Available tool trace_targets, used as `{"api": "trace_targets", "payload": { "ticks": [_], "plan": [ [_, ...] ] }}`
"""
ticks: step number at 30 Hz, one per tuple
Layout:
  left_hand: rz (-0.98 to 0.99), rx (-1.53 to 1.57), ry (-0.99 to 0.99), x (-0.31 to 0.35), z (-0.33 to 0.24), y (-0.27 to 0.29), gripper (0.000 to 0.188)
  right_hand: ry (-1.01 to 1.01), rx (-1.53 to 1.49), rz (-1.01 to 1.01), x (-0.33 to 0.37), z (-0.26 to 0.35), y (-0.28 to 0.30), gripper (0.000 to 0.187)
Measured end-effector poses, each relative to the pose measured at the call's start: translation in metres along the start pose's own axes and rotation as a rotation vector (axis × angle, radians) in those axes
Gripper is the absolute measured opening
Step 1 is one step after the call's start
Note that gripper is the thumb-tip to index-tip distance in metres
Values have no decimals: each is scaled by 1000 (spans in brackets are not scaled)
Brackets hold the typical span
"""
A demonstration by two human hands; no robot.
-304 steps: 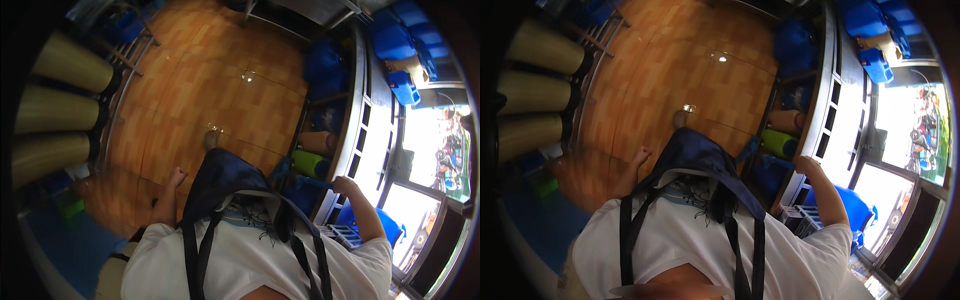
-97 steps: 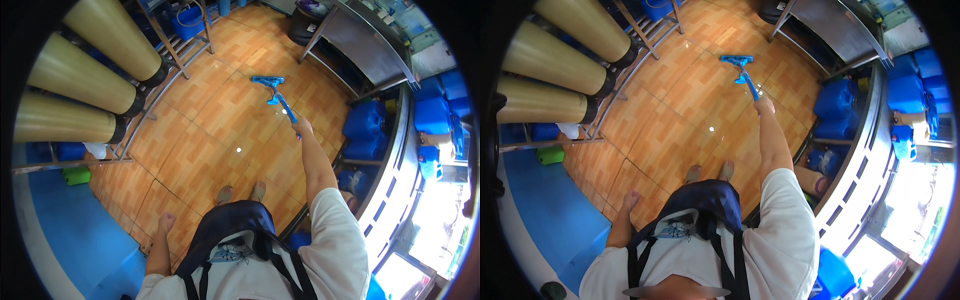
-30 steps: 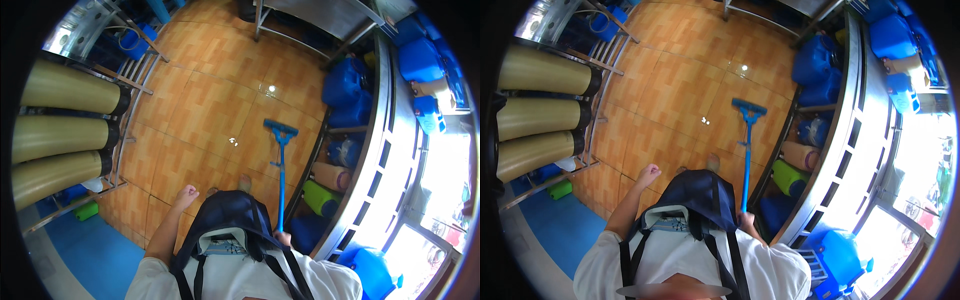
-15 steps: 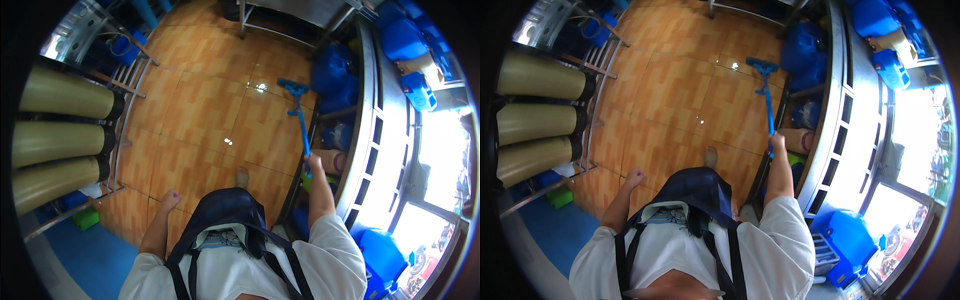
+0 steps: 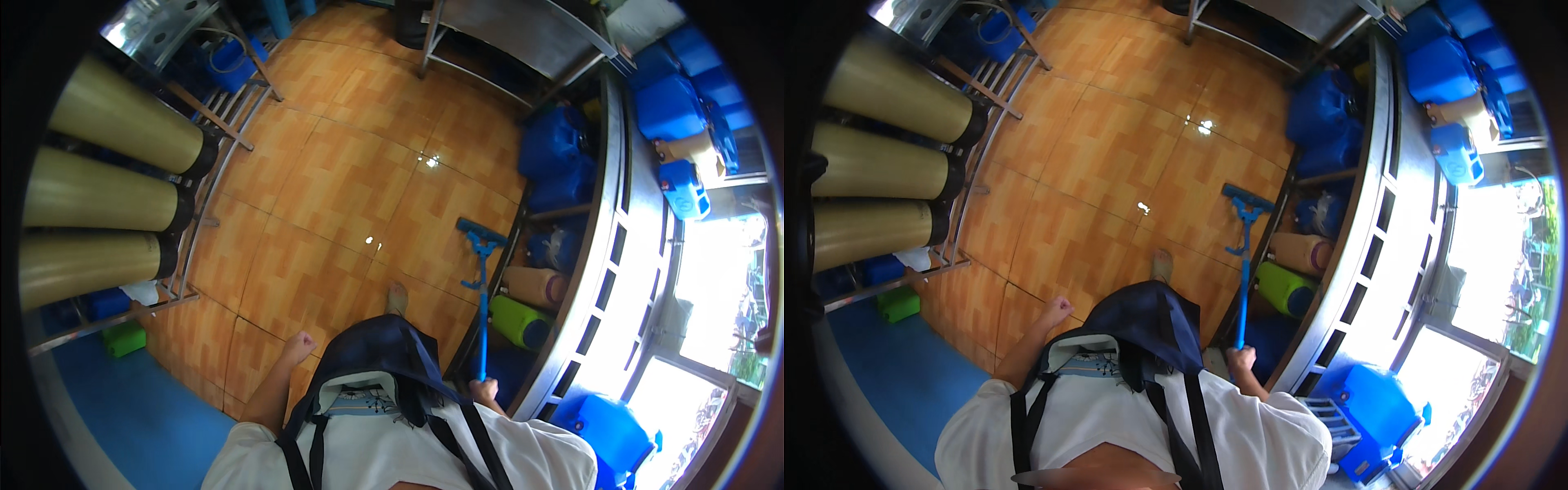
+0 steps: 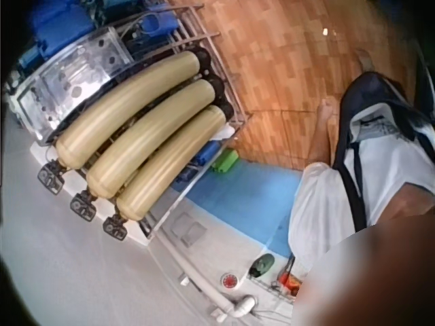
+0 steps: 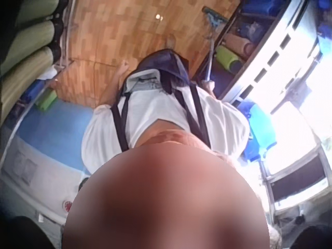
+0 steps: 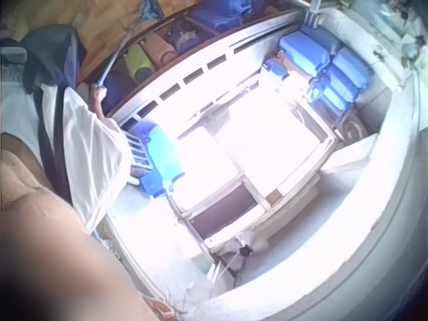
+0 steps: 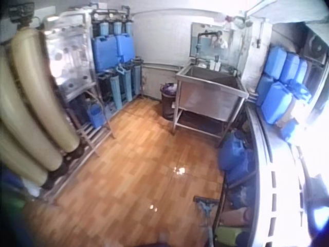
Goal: The person mops a tiled floor using a blue mop, moving back and forth across the room. They navigate around large water tanks and containers, briefly exit the room, and continue mopping the interior area.
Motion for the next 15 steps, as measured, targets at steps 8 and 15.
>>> {"api": "trace_targets", "payload": {
  "ticks": [8, 15],
  "plan": [
    [5, 9, 278, 25, 42, 7, 34, 425, -29, -69, -193, 294, 5, 23],
    [-137, 188, 272, 35, 2, 1, 31, 550, -124, 186, -241, 607, 4, 12]
  ]
}}
Point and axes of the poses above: each hand's wrist, its own x-axis away from the middle knuckle, its own y-axis out of the back of the hand, z = x × y, the point moved 3 cm from there along -x, towards the middle knuckle, and after that the axes turned 5 degrees about -z, right-handed, at the moved point
